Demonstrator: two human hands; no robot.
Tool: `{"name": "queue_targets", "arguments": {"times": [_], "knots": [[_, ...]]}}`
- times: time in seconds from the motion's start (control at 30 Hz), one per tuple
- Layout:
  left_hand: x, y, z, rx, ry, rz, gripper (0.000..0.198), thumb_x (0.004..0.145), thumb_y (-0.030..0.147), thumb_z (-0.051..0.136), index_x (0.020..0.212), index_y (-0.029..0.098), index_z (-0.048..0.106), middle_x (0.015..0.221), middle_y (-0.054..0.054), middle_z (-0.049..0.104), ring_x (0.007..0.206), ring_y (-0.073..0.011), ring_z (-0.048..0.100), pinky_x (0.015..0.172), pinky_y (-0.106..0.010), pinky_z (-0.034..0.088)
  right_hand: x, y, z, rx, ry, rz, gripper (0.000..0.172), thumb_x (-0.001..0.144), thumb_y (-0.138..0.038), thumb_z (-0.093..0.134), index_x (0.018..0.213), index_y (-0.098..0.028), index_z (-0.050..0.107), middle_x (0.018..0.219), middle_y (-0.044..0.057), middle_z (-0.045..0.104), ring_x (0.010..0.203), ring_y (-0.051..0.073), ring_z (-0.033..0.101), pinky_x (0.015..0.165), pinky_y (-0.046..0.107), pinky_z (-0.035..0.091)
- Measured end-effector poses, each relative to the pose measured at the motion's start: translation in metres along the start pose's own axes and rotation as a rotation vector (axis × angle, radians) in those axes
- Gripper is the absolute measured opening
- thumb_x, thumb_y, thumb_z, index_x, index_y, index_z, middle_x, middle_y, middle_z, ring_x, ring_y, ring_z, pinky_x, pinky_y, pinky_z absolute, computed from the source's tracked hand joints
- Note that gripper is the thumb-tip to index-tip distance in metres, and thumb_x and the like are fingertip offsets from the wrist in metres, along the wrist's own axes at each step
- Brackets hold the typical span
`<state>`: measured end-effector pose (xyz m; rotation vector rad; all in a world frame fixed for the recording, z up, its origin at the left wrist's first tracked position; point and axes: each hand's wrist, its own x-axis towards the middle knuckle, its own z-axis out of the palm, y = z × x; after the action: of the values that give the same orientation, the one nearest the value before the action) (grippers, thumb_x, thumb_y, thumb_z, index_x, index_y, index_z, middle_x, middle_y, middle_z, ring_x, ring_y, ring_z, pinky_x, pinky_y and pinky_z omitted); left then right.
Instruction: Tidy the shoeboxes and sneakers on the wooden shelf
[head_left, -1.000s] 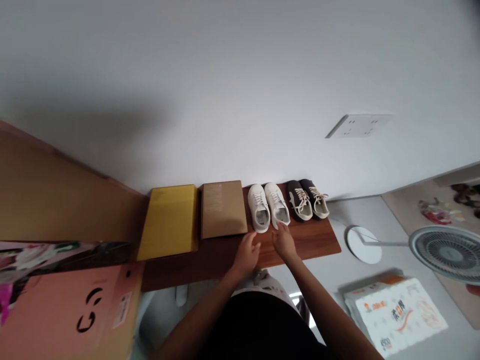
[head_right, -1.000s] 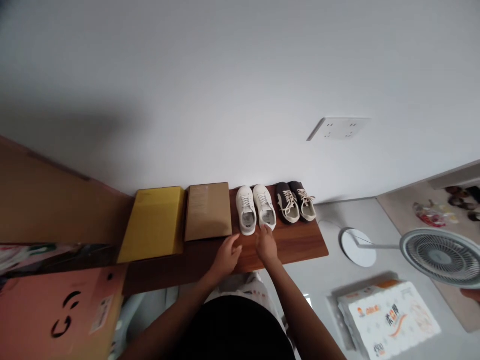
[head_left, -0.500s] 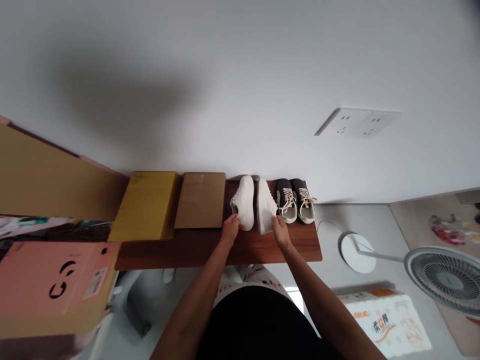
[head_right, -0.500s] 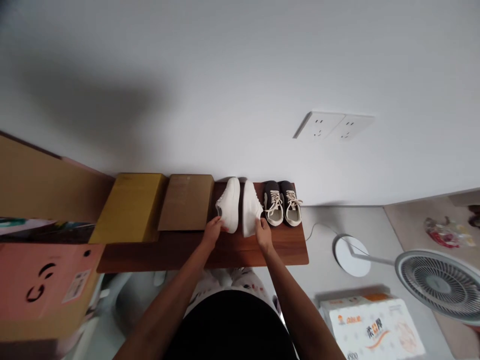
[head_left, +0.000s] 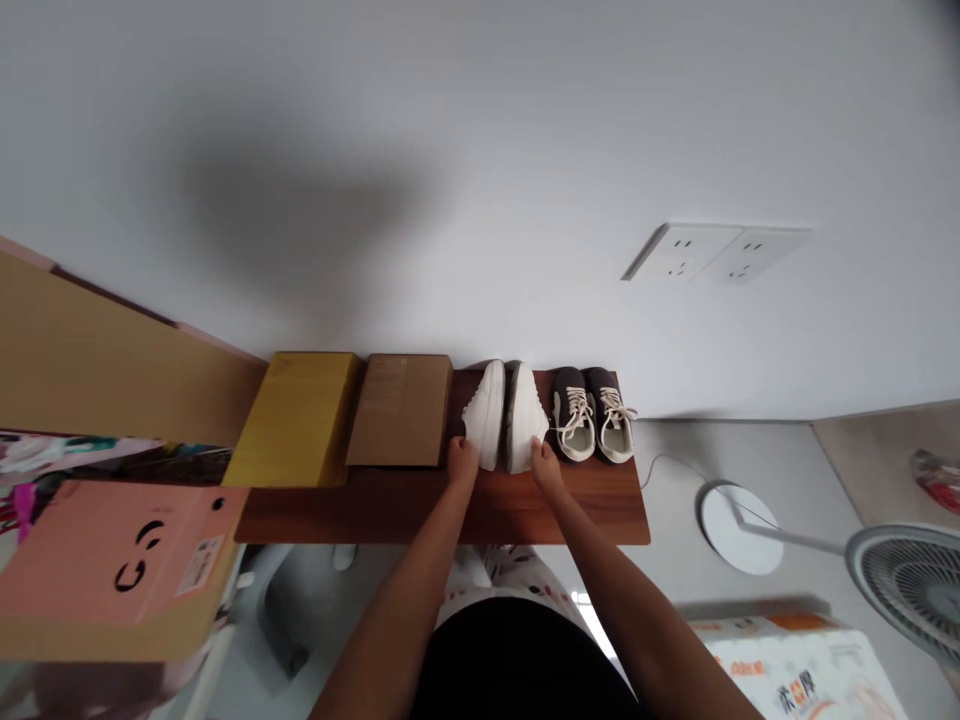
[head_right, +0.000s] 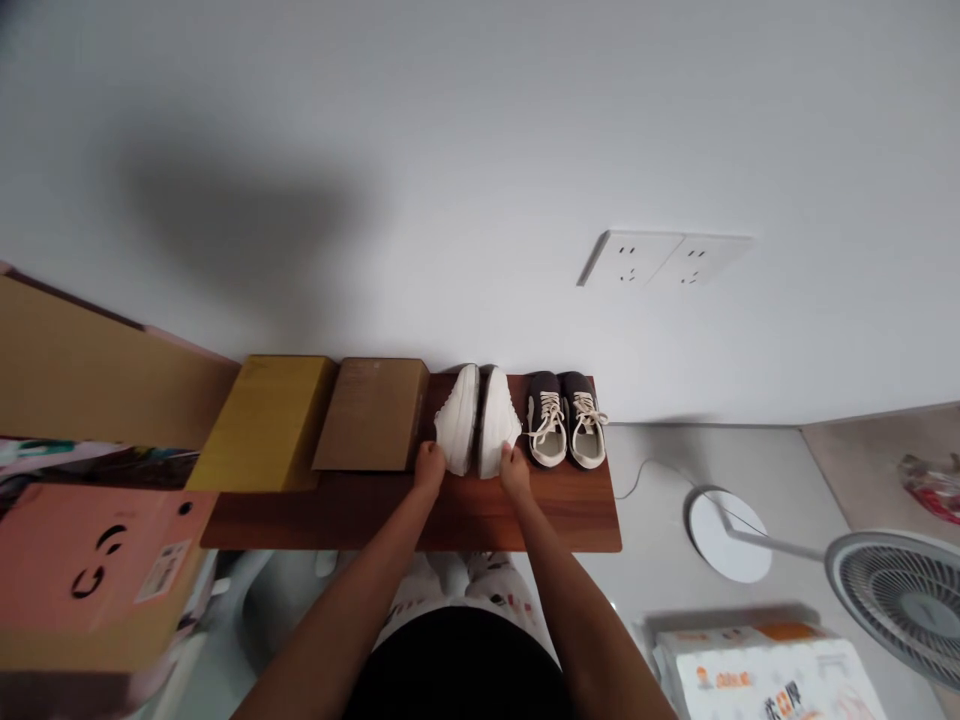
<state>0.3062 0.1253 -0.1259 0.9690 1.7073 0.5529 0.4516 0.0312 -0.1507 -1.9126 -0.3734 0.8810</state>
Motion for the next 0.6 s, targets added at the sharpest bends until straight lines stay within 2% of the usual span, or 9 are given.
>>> {"name": "queue_targets", "arguments": {"times": [0.07,0.13,0.17,0.23,0.3,0.37,0.43,0.5,0.6], "knots": [[-0.015,-0.004,-0.003,0.067,0.068,0.073,0.025,0.075,0.013,0.056,0.1,0.017,0.06,0.116,-0.015,0.06,0.118,-0.0278,0.056,0.098,-0.037,0.045,-0.006,0.0,-0.003,-0.064,0.037,-0.051,0.033,0.082,-0.056,0.056,0.079,-0.023,0.058,0.077,0.005,0.063,0.09,0.026,0.063,0.086,0.036,0.05],[-0.036,-0.011,-0.004,0.139,0.108,0.231,0.039,0.077,0.011,0.057,0.115,0.014,0.058,0.131,-0.018,0.052,0.126,-0.0273,0.052,0.106,-0.038,0.041,-0.015,0.001,-0.016,-0.127,0.054,-0.181,0.032,0.083,-0.051,0.058,0.092,-0.02,0.062,0.092,0.011,0.065,0.101,0.028,0.061,0.091,0.04,0.05],[-0.047,-0.015,-0.002,0.168,0.095,0.324,0.04,0.079,0.012,0.057,0.119,0.014,0.057,0.133,-0.018,0.052,0.125,-0.0264,0.053,0.107,-0.039,0.04,-0.02,0.002,-0.027,-0.165,0.054,-0.255,0.034,0.085,-0.048,0.057,0.1,-0.018,0.062,0.101,0.014,0.065,0.107,0.029,0.06,0.094,0.043,0.05],[-0.069,-0.019,0.01,0.204,-0.057,0.47,0.031,0.087,0.018,0.054,0.116,0.016,0.062,0.122,-0.015,0.059,0.114,-0.0241,0.059,0.104,-0.038,0.044,-0.026,0.001,-0.054,-0.252,0.073,-0.367,0.039,0.088,-0.044,0.054,0.115,-0.016,0.061,0.117,0.018,0.062,0.116,0.03,0.056,0.096,0.045,0.05],[-0.086,-0.015,0.036,0.247,-0.313,0.544,0.023,0.093,0.024,0.049,0.105,0.018,0.068,0.105,-0.011,0.066,0.101,-0.0223,0.064,0.098,-0.037,0.048,-0.024,-0.002,-0.083,-0.353,0.154,-0.386,0.042,0.092,-0.04,0.049,0.126,-0.016,0.057,0.128,0.019,0.058,0.121,0.031,0.055,0.095,0.047,0.051],[-0.097,-0.002,0.075,0.325,-0.499,0.586,0.026,0.096,0.023,0.045,0.104,0.018,0.07,0.104,-0.011,0.069,0.103,-0.022,0.064,0.097,-0.036,0.05,-0.013,-0.01,-0.105,-0.5,0.225,-0.293,0.043,0.094,-0.033,0.046,0.133,-0.016,0.054,0.134,0.021,0.055,0.122,0.031,0.056,0.095,0.046,0.05],[-0.103,0.016,0.117,0.503,-0.573,0.598,0.03,0.095,0.015,0.045,0.114,0.016,0.067,0.121,-0.014,0.067,0.116,-0.0228,0.061,0.101,-0.036,0.047,0.004,-0.022,-0.116,-0.688,0.162,-0.117,0.041,0.094,-0.026,0.047,0.133,-0.015,0.055,0.129,0.021,0.059,0.118,0.031,0.06,0.095,0.044,0.05],[-0.106,0.032,0.152,0.67,-0.617,0.518,0.029,0.093,0.014,0.049,0.115,0.012,0.067,0.118,-0.02,0.068,0.114,-0.0276,0.064,0.097,-0.04,0.049,0.021,-0.033,-0.118,-0.83,0.05,0.049,0.035,0.094,-0.023,0.047,0.125,-0.015,0.06,0.115,0.02,0.067,0.11,0.03,0.065,0.093,0.043,0.05],[-0.104,0.045,0.175,0.815,-0.631,0.416,0.024,0.091,0.014,0.052,0.104,0.011,0.072,0.11,-0.024,0.07,0.108,-0.0327,0.066,0.092,-0.043,0.05,0.038,-0.04,-0.124,-0.881,0.001,0.135,0.028,0.093,-0.025,0.051,0.113,-0.014,0.067,0.104,0.02,0.07,0.104,0.03,0.067,0.09,0.042,0.05]]}}
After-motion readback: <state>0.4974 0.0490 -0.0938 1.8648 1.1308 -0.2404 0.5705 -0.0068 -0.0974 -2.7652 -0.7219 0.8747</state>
